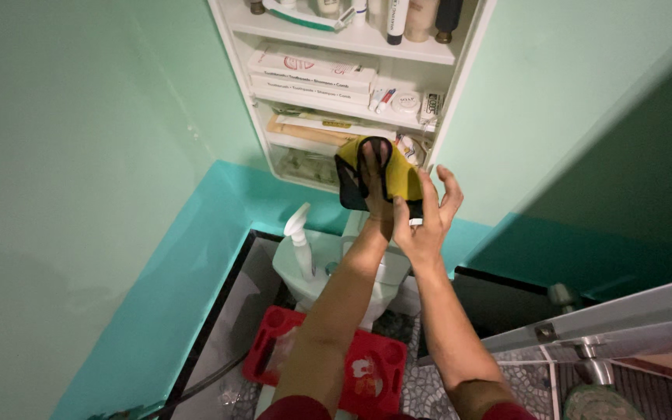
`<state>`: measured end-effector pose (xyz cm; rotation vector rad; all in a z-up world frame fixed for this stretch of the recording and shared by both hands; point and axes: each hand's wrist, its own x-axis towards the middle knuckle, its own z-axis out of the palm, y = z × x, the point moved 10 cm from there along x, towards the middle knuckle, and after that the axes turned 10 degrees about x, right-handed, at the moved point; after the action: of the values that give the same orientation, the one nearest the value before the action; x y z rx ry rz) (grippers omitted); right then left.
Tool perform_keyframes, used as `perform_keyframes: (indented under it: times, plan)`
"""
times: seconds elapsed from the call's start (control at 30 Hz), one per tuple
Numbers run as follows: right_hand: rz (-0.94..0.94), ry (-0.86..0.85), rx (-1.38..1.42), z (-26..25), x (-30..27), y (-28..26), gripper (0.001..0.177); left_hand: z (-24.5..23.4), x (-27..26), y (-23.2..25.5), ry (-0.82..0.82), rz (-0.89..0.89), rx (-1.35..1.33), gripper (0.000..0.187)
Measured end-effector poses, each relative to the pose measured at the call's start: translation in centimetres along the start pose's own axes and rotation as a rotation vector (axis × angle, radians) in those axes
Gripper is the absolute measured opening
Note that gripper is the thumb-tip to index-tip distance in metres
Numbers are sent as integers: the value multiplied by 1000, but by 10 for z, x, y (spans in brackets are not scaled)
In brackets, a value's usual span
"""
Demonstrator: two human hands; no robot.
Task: The person organizes small bathroom items by picking them from a red tray on the toilet, wiping each with a yellow cloth, and placing them into a wall-mounted cabinet. The person also wipes the cabinet interior and a tissue dispenser, then moves the dispenser to the sink.
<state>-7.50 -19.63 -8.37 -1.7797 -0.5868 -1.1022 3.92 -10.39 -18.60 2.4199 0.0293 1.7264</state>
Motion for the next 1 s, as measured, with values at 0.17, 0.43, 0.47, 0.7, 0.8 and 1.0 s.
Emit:
perform_keyframes:
  times: [0.17, 0.43, 0.47, 0.7, 0.8, 1.0]
  plan:
    - [-15, -81, 34, 6, -1, -6, 52, -2, -11, -16, 4, -114, -40, 67]
    - [44, -142, 87, 16, 1, 3, 47, 25, -28, -48, -25, -232, -129, 76]
    - [27, -149, 40, 16, 1, 2, 48, 26, -34, -54, 14, -279, -236, 79]
    - [-14, -154, -18, 24, -11, -18, 51, 46, -44, -93, -92, -444, -123, 84]
    - [-26, -186, 130, 38, -17, -29, 50, 29, -42, -94, -9, -457, -252, 88]
    - [25, -226, 179, 53, -14, -19, 52, -1, -29, -119, 184, -458, -441, 98]
